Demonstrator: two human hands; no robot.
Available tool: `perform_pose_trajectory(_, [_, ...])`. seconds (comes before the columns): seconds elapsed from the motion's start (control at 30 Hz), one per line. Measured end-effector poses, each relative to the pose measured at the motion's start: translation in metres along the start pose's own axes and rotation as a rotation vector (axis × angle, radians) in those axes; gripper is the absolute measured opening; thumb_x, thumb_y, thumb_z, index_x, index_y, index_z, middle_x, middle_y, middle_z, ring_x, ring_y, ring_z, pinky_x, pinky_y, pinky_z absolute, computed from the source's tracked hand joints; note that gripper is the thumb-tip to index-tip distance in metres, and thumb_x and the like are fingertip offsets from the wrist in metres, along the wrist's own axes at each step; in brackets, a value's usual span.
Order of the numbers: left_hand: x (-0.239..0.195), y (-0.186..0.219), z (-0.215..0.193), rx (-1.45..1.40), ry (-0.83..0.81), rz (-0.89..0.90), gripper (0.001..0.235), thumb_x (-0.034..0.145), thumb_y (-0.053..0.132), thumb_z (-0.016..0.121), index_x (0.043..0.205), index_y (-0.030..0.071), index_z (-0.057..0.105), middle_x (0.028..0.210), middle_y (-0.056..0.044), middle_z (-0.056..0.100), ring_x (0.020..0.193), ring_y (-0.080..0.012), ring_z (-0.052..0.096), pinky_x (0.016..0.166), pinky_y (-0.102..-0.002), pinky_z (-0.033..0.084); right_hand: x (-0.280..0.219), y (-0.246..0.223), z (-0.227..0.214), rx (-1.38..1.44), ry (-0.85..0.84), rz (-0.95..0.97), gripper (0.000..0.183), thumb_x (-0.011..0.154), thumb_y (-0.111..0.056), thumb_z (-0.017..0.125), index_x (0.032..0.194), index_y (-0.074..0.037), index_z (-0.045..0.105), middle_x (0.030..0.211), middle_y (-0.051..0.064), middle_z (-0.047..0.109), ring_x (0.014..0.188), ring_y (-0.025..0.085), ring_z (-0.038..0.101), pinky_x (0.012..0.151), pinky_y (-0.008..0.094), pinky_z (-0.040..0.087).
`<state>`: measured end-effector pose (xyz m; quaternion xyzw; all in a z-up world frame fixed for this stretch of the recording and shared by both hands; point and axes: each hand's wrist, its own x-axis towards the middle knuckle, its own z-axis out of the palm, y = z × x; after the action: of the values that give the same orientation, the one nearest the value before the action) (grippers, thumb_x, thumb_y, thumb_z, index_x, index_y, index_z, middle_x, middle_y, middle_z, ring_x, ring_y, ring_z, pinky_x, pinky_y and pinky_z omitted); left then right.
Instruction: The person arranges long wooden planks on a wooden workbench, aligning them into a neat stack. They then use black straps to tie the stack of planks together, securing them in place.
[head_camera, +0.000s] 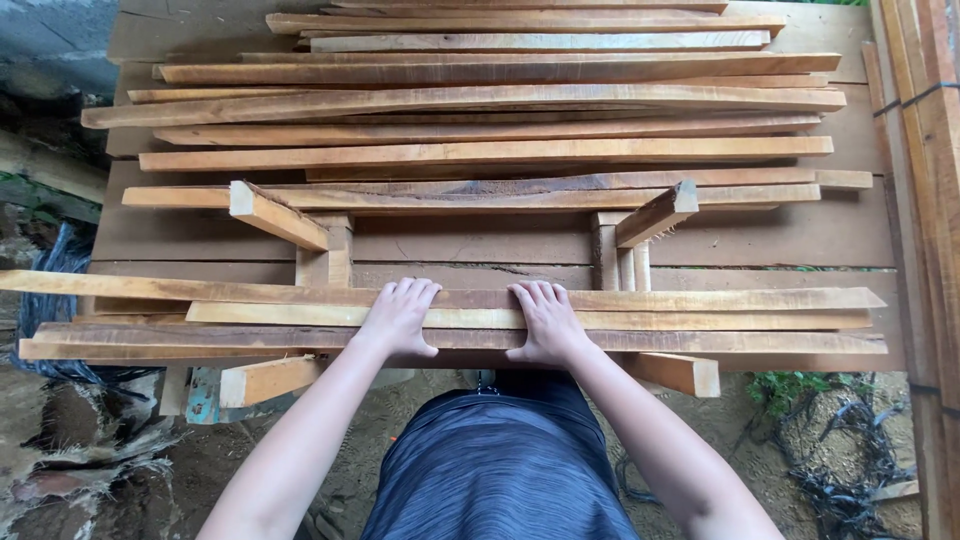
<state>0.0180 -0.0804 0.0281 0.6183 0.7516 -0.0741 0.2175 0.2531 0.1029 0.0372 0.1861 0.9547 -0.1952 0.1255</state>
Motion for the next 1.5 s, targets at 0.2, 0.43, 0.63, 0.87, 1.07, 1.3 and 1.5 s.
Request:
perform_pose_trajectory(0.2, [-0.018, 0.010, 0.004, 0.008, 0.053, -0.034, 0.113, 0.052, 0.061, 0.081, 0.148, 0.014, 0.044, 0.140, -0.005, 0.052, 0.135, -0.0250, 0.046, 0.109, -0.044, 0.038, -0.004, -0.002, 0.003, -0.027, 0.003, -0.012, 0.118, 0.051, -0.065, 0.080, 0.150, -0.013, 0.041, 0.144, 0.007, 0.049, 0.140, 0.024, 0.041, 0.117, 0.044, 0.028])
perform_pose_trajectory(0.43, [-0.015, 0.016, 0.026, 0.130, 0.092, -0.067, 0.121, 0.055, 0.056, 0.091, 0.153, 0.012, 0.035, 0.158, -0.013, 0.034, 0.144, -0.0326, 0.034, 0.116, -0.047, 0.029, 0.000, -0.014, -0.013, -0.128, -0.053, 0.007, 0.114, 0.059, -0.064, 0.080, 0.150, -0.011, 0.038, 0.158, 0.009, 0.038, 0.145, 0.026, 0.037, 0.115, 0.042, 0.029])
perform_pose_trajectory(0.63, [-0.003, 0.011, 0.036, 0.181, 0.007, -0.079, 0.126, 0.049, 0.061, 0.087, 0.153, 0.015, 0.032, 0.146, -0.007, 0.042, 0.134, -0.0266, 0.042, 0.107, -0.044, 0.033, 0.017, -0.016, -0.014, -0.221, -0.170, 0.016, 0.123, 0.050, -0.071, 0.075, 0.152, -0.016, 0.035, 0.144, 0.004, 0.048, 0.132, 0.025, 0.049, 0.107, 0.045, 0.037])
perform_pose_trajectory(0.87, [-0.005, 0.010, 0.029, 0.170, 0.110, -0.062, 0.127, 0.044, 0.062, 0.089, 0.150, 0.013, 0.039, 0.140, -0.009, 0.051, 0.130, -0.0278, 0.048, 0.109, -0.045, 0.034, 0.022, -0.011, -0.010, -0.207, -0.180, -0.027, 0.119, 0.049, -0.071, 0.077, 0.147, -0.013, 0.041, 0.129, 0.007, 0.057, 0.124, 0.029, 0.058, 0.105, 0.048, 0.045])
perform_pose_trajectory(1.07, [-0.006, 0.013, 0.036, 0.169, 0.155, -0.069, 0.124, 0.043, 0.063, 0.088, 0.146, 0.014, 0.043, 0.135, -0.007, 0.054, 0.126, -0.0271, 0.051, 0.106, -0.044, 0.037, 0.010, -0.020, -0.022, -0.256, -0.168, -0.018, 0.118, 0.053, -0.070, 0.076, 0.149, -0.013, 0.037, 0.130, 0.005, 0.054, 0.126, 0.026, 0.054, 0.108, 0.043, 0.041])
perform_pose_trajectory(1.3, [-0.009, 0.014, 0.047, 0.099, 0.229, -0.085, 0.121, 0.042, 0.058, 0.089, 0.145, 0.014, 0.045, 0.137, -0.008, 0.052, 0.128, -0.0273, 0.049, 0.110, -0.044, 0.035, 0.002, -0.020, -0.018, -0.173, -0.121, -0.021, 0.117, 0.057, -0.068, 0.075, 0.151, -0.013, 0.035, 0.146, 0.006, 0.047, 0.141, 0.025, 0.042, 0.114, 0.043, 0.032])
perform_pose_trajectory(1.5, [-0.009, 0.014, 0.056, 0.034, 0.268, -0.114, 0.119, 0.040, 0.057, 0.088, 0.143, 0.015, 0.045, 0.139, -0.007, 0.051, 0.131, -0.0269, 0.046, 0.113, -0.043, 0.031, 0.001, -0.019, -0.020, -0.155, -0.120, -0.028, 0.115, 0.058, -0.066, 0.074, 0.152, -0.011, 0.036, 0.148, 0.007, 0.048, 0.141, 0.024, 0.042, 0.114, 0.043, 0.032])
